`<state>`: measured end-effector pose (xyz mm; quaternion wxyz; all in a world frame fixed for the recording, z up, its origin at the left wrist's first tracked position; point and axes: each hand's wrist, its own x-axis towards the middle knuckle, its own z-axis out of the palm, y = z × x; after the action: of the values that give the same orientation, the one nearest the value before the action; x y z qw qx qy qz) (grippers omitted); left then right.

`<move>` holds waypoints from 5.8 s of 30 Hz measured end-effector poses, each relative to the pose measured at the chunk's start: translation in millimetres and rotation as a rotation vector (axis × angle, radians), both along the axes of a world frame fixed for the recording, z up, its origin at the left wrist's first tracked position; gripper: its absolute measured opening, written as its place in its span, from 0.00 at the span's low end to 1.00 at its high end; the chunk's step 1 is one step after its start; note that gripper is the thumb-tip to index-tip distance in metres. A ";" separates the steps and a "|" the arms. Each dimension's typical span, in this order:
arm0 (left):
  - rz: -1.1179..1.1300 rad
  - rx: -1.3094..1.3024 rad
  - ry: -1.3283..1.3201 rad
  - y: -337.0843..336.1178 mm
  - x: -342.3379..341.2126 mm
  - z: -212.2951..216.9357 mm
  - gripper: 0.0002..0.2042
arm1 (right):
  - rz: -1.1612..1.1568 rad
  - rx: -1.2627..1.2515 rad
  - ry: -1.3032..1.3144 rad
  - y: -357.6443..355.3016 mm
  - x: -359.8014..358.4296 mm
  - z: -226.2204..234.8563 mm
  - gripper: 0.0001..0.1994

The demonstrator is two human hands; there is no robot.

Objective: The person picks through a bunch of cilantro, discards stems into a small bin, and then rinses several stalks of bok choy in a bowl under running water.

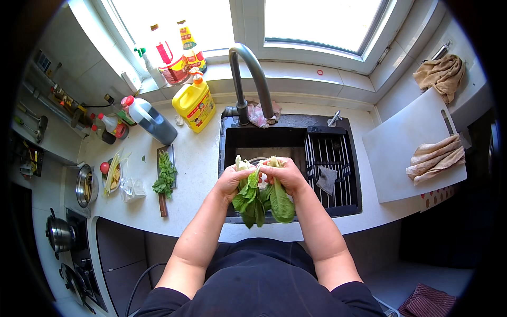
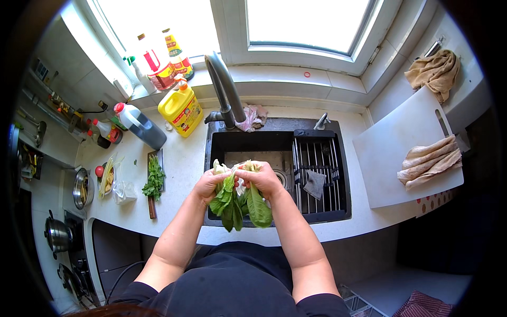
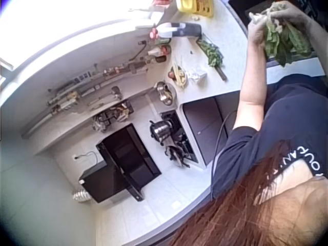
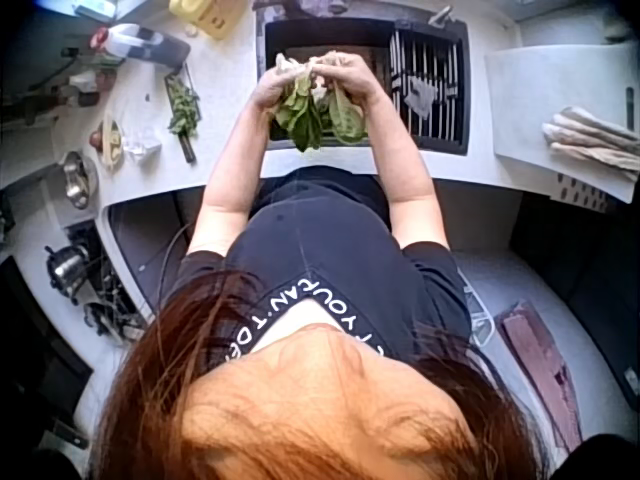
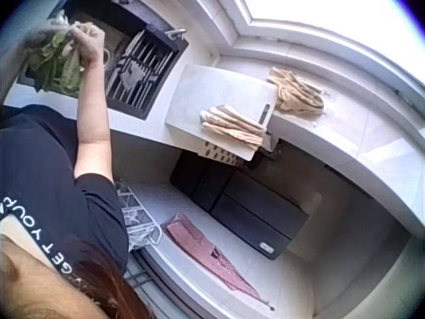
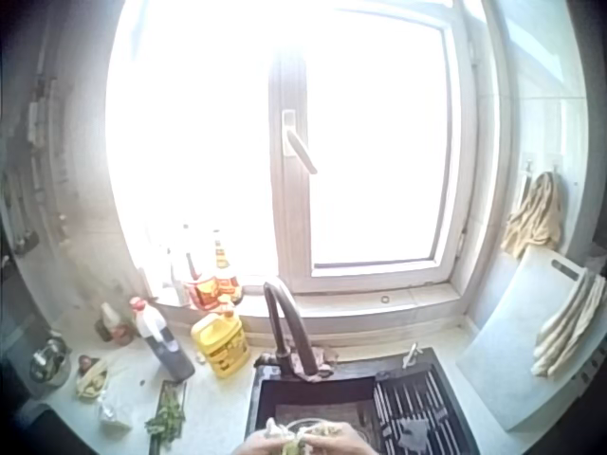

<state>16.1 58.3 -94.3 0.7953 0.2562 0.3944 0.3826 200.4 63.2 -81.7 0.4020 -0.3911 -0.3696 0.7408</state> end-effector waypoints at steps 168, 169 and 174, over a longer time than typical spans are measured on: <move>0.047 0.094 0.187 13.6 -17.5 26.0 0.06 | 0.032 0.076 -0.034 -0.6 33.4 -1.6 0.07; 0.035 0.077 0.145 13.2 -16.8 26.8 0.06 | 0.013 0.065 -0.004 -0.5 32.1 -2.1 0.07; -0.067 0.004 -0.057 10.5 -6.8 29.0 0.05 | -0.067 0.027 0.201 -2.7 18.6 2.0 0.08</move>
<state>9.3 68.9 -65.3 0.8181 0.2598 0.3620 0.3635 219.0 60.5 -79.7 0.4668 -0.3216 -0.3241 0.7574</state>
